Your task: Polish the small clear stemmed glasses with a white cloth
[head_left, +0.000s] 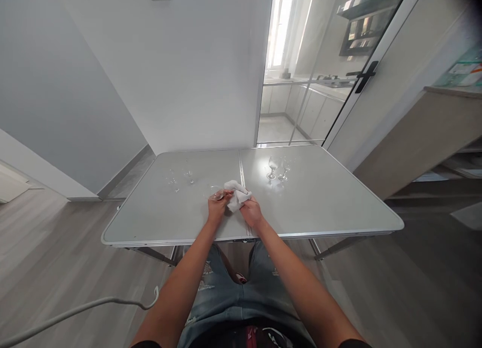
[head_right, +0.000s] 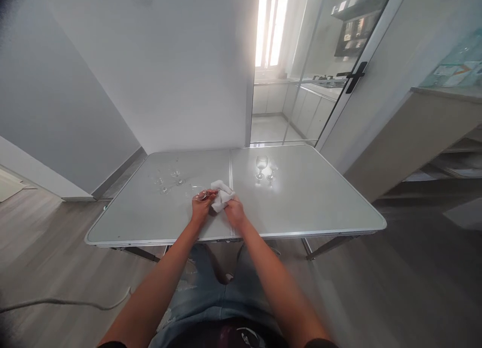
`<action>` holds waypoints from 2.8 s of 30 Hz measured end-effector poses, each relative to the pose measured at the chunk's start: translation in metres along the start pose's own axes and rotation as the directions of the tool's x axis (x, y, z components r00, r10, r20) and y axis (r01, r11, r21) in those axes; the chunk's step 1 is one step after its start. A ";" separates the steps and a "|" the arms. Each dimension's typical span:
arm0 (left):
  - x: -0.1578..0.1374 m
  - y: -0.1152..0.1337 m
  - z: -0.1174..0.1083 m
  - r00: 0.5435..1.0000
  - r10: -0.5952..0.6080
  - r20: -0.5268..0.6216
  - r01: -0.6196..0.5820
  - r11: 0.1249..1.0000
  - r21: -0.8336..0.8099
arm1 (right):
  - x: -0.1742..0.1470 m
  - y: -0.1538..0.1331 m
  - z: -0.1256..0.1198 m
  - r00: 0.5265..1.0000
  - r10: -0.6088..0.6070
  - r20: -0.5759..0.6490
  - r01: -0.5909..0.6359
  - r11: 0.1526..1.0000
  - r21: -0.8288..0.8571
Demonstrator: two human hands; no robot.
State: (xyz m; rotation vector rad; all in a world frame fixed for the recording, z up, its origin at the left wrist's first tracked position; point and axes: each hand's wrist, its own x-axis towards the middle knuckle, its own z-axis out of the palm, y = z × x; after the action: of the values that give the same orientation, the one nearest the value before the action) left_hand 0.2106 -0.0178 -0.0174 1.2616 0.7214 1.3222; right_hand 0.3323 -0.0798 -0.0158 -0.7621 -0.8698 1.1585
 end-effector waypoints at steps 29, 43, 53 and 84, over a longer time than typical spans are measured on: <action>0.006 -0.010 -0.006 0.998 0.022 -0.061 -0.016 0.996 0.085 | -0.014 -0.010 0.001 0.912 -0.407 0.041 0.337 0.691 -0.639; 0.002 0.004 -0.001 0.985 0.079 -0.152 -0.067 0.994 0.081 | -0.015 -0.022 0.006 0.998 -0.065 0.016 0.066 0.937 -0.343; 0.001 0.001 0.000 0.996 0.084 -0.026 -0.082 0.993 0.087 | -0.015 -0.007 0.013 0.955 -0.296 0.011 0.126 0.370 -0.920; 0.005 0.009 0.004 0.980 0.068 0.186 -0.120 0.951 0.285 | 0.013 -0.139 -0.216 0.711 -0.473 -0.520 -0.432 0.289 -0.854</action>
State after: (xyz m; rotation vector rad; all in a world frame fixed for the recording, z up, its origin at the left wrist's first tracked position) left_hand 0.2123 -0.0157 -0.0066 1.6482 0.7610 1.1912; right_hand 0.5868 -0.1139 0.0056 -2.0863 -0.8157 -0.0113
